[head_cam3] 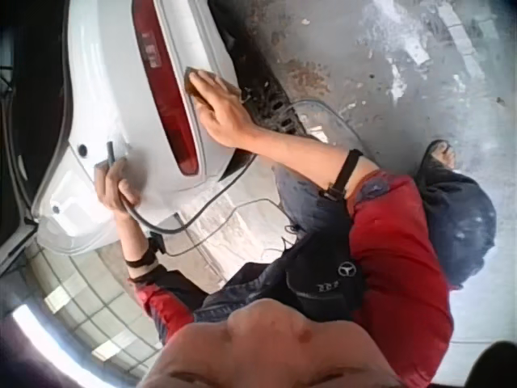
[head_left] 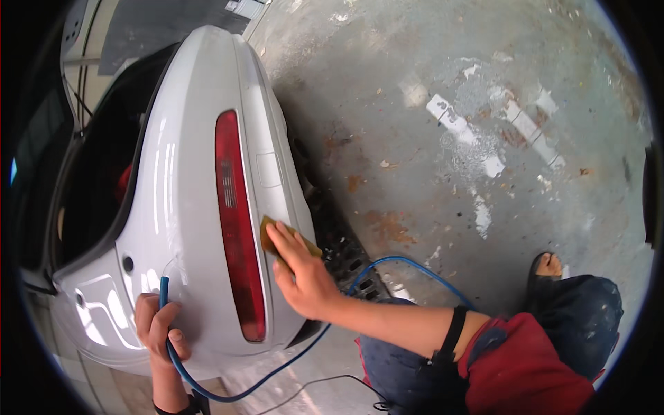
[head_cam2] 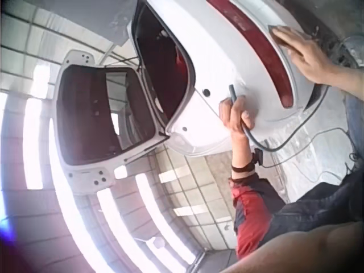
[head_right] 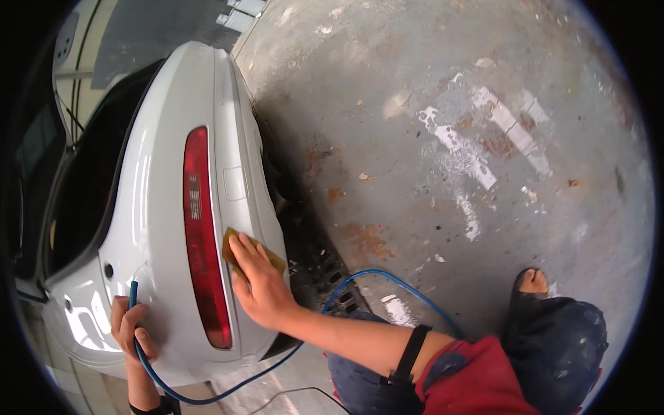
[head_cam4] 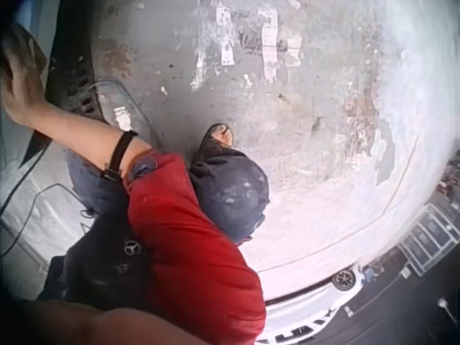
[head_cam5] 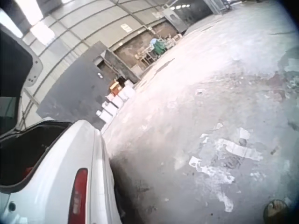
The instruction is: Sanding the rear bumper area of a white car during detailing.
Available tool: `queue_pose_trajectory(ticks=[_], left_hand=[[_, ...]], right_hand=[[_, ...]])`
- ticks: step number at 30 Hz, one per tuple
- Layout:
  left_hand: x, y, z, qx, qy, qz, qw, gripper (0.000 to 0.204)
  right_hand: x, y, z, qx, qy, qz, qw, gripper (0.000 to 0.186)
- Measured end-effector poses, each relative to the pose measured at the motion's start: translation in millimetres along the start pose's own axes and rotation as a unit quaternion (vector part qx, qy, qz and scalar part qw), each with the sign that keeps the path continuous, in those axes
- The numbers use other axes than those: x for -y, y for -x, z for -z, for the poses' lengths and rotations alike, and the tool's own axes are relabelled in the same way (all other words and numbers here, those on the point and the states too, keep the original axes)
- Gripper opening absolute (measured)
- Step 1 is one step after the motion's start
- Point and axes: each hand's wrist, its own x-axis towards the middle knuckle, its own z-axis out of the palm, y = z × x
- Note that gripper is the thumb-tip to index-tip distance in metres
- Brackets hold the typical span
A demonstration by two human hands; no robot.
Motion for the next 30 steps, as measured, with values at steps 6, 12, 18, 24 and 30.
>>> queue_pose_trajectory(ticks=[6, 12, 18, 24, 30], left_hand=[[24, -56, -10, 0.022, -0.001, 0.08, 0.997, 0.048], [37, -85, -24, 0.025, -0.003, 0.022, 0.999, 0.05], [33, -84, -25, -0.002, -0.01, 0.077, 0.997, 0.053], [33, -83, -25, -0.021, -0.03, 0.124, 0.992, 0.053], [33, -83, -25, -0.031, -0.025, 0.155, 0.987, 0.051]], right_hand=[[-22, -71, -23, 0.057, 0.173, 0.04, 0.982, 0.06], [-20, -100, -19, 0.04, 0.147, 0.021, 0.988, 0.058], [-10, -133, -5, 0.059, 0.185, 0.02, 0.981, 0.057], [-54, -178, -15, 0.044, 0.136, 0.035, 0.989, 0.058], [-43, -180, -13, 0.04, 0.185, 0.035, 0.981, 0.058]])
